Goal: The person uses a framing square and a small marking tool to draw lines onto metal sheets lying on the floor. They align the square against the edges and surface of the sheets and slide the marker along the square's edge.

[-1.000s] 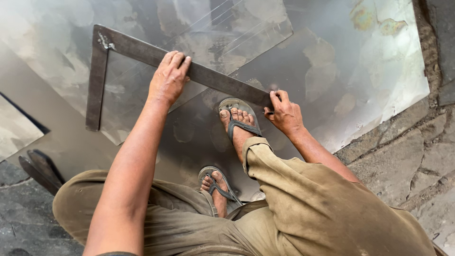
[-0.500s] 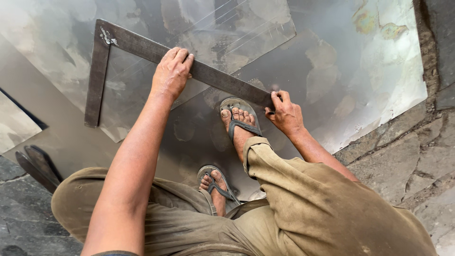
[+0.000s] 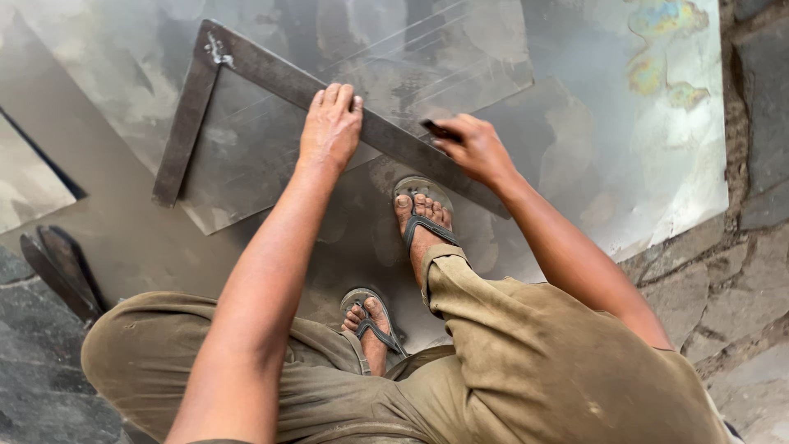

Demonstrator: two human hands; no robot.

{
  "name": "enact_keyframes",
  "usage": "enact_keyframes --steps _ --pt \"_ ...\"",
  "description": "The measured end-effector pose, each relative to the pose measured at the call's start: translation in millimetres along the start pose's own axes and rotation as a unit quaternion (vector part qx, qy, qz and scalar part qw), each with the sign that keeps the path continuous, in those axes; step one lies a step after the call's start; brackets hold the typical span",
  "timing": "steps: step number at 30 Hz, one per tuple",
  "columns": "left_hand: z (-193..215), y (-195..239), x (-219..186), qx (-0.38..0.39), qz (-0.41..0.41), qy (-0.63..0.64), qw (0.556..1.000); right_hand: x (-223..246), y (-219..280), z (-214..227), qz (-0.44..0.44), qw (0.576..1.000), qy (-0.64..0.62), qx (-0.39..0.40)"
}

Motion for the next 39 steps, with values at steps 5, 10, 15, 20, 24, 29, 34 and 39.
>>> enact_keyframes --steps 5,10,15,20,24,29,34,39 --pt "-7 2 1 -0.069 0.010 -0.003 0.998 43 -59 -28 0.169 0.965 0.202 0.002" --pt "-9 2 5 -0.038 0.035 0.018 0.998 41 -68 -48 0.226 0.933 0.277 0.028" --pt "-4 2 4 -0.048 0.036 0.018 0.998 11 7 -8 0.193 0.925 0.322 0.061" --pt "-5 6 6 -0.062 0.027 0.043 0.997 -4 44 13 0.061 0.973 0.222 0.034" --pt "12 28 28 -0.108 0.010 0.113 0.988 -1 50 3 0.071 0.981 0.171 -0.066" --pt "50 115 123 -0.176 0.279 0.036 0.943 -4 78 -14 0.001 0.959 0.283 0.021" --pt "45 181 170 -0.012 0.481 0.081 0.873 -4 79 -26 0.014 0.939 0.345 0.016" --pt "79 189 173 0.053 0.426 0.063 0.901 -1 69 -11 0.053 0.922 0.382 0.021"
Point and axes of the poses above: each hand's wrist, its own y-axis away from the middle knuckle, its own z-axis out of the back of the hand, x = y × z, the point moved 1 cm from there along -y, towards the middle knuckle, and after that the axes turned 5 degrees about y, right-handed, at the moved point
